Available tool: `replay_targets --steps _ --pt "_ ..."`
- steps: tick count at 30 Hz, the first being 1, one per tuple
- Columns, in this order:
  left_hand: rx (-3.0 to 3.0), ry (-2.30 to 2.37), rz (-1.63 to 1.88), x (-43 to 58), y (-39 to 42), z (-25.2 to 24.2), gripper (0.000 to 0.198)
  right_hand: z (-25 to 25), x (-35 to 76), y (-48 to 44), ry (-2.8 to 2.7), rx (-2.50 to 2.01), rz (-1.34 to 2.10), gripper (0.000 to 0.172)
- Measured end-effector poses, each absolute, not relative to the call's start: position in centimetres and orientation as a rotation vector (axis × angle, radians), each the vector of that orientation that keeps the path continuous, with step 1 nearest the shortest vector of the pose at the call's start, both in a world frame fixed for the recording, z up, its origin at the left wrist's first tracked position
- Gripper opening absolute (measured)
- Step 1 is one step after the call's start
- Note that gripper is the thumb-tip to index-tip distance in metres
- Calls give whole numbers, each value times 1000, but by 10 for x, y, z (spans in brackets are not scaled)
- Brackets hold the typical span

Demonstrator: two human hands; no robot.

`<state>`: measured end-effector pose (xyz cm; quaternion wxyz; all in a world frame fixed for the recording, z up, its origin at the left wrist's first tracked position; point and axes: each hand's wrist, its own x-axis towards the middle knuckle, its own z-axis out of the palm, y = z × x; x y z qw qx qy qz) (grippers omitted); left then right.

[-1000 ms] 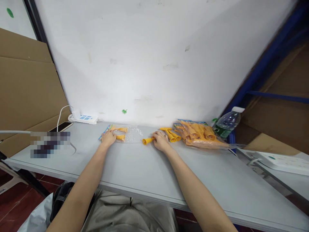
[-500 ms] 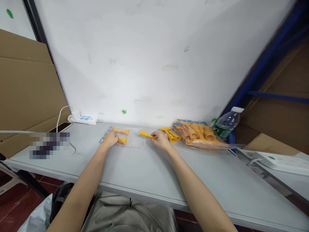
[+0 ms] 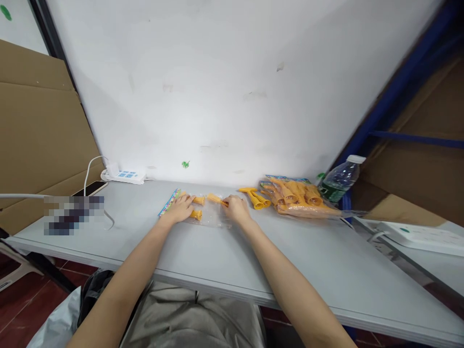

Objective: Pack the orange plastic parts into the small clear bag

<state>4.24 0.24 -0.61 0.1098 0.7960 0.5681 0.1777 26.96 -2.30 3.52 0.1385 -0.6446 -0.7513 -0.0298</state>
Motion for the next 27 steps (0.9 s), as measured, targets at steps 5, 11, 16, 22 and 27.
replay_targets --steps 5,11,16,22,27 --pt "2332 1687 512 45 -2 -1 48 37 265 -26 -2221 -1861 -100 28" --pt "2406 1620 517 41 -4 0 47 38 262 -28 -2211 -1902 -122 29" --pt "2426 1589 561 43 -5 -1 47 36 260 -28 -2233 -1832 -111 26" --pt "2194 1958 719 44 -2 -2 48 12 259 -13 -2161 -1531 138 30" --pt "2086 1936 718 39 5 -8 47 2 261 -6 -2030 -1448 120 35"
